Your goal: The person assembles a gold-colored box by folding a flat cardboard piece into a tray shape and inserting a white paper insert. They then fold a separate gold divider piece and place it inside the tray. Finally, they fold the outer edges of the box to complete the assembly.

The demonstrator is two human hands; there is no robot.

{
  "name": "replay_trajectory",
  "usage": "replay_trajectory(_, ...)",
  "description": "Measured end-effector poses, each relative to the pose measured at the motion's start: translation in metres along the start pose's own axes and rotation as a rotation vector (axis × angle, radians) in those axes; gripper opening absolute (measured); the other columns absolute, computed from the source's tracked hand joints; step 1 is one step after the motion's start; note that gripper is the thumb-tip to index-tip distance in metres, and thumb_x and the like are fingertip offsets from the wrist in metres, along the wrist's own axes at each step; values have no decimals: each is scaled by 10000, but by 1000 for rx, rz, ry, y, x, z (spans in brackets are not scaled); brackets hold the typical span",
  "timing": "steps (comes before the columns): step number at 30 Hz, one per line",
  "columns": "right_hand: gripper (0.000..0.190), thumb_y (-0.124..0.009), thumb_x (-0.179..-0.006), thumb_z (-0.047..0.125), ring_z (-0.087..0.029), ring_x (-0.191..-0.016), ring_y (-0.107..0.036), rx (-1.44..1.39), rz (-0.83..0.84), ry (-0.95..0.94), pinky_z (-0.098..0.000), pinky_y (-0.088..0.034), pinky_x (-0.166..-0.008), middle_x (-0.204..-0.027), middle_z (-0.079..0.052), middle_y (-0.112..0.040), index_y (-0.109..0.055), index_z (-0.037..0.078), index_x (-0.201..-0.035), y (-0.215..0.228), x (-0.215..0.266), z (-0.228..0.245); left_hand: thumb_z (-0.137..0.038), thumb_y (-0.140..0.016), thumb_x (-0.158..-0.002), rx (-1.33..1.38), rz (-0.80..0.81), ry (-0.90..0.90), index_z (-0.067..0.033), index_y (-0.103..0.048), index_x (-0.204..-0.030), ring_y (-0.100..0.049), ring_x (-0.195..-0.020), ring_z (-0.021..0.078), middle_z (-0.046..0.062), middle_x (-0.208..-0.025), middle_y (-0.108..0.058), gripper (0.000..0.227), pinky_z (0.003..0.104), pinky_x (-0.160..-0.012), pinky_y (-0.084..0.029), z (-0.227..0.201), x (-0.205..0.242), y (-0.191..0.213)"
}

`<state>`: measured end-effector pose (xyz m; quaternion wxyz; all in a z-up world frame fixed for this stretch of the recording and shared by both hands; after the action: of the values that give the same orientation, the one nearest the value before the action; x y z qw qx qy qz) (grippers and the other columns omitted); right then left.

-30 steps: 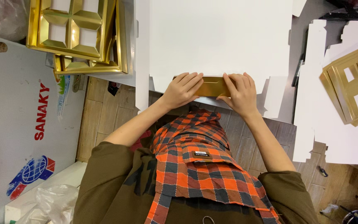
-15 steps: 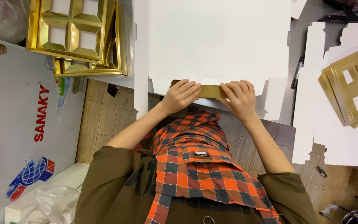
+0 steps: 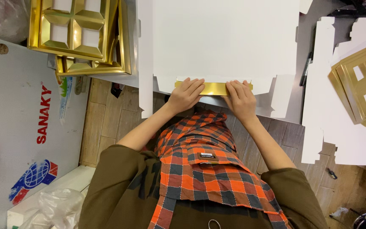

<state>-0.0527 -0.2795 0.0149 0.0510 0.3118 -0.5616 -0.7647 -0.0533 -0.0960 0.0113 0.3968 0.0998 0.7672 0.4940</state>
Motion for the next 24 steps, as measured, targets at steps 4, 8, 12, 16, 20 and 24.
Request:
replay_trajectory(4, 504, -815, -849, 278, -271, -1163, -647, 108, -68, 107, -444, -487, -1020, -1220, -94, -683, -672, 71, -1285, 17, -9, 11, -211, -729, -925, -199, -58, -90, -95, -671, -1265, -609, -1145, 164, 7, -1288, -634, 364, 344, -951, -508, -3, 0, 8)
replay_trajectory(8, 372, -800, -864, 171, -235, -1130, -653, 47, -6, 129, -385, -506, -972, -1201, -52, -684, -685, 98, -1210, 22, -23, 7, -271, -729, -929, -158, -38, -72, -96, -642, -1232, -609, -1076, 185, 12, -1197, -631, 361, 344, -902, -504, 6, -9, 11)
replay_trajectory(12, 334, -807, -807, 191, -232, -1043, -660, 57, 202, 94, -377, -547, -906, -1134, -51, -692, -688, 94, -1104, -5, -54, -9, -325, -728, -935, -61, 57, -31, -85, -638, -1128, -633, -934, 211, 31, -1067, -667, 321, 376, -751, -507, 21, -33, 1)
replay_trajectory(16, 368, -834, -813, 381, -262, -921, -694, -69, 590, -48, -419, -546, -753, -962, -55, -728, -695, 132, -1044, -43, -93, -47, -388, -773, -924, 114, 446, 112, -82, -601, -1087, -671, -875, 288, 73, -909, -678, 387, 422, -694, -535, 66, -63, -41)
replay_trajectory(20, 498, -815, -741, 496, -298, -864, -712, -111, 875, -145, -433, -539, -723, -871, -72, -739, -698, 150, -1080, -63, -117, -62, -441, -848, -780, 226, 763, 309, -121, -582, -1096, -682, -915, 310, 68, -898, -693, 522, 455, -735, -522, 99, -73, -58)
replay_trajectory(24, 574, -772, -757, 614, -284, -757, -690, -149, 728, -75, -412, -517, -647, -783, -82, -701, -689, 112, -1024, -58, -125, -63, -472, -842, -696, 309, 482, 167, -121, -603, -1111, -664, -976, 285, 58, -982, -685, 594, 440, -748, -528, 93, -87, -28)
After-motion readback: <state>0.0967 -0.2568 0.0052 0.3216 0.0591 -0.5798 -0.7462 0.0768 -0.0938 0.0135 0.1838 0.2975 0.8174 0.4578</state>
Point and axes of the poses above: each hand's wrist, its own x-axis away from the middle knuckle, its own y-axis out of the back of the hand, z = x × y, the point moved 9 cm from there along -x, towards the middle knuckle
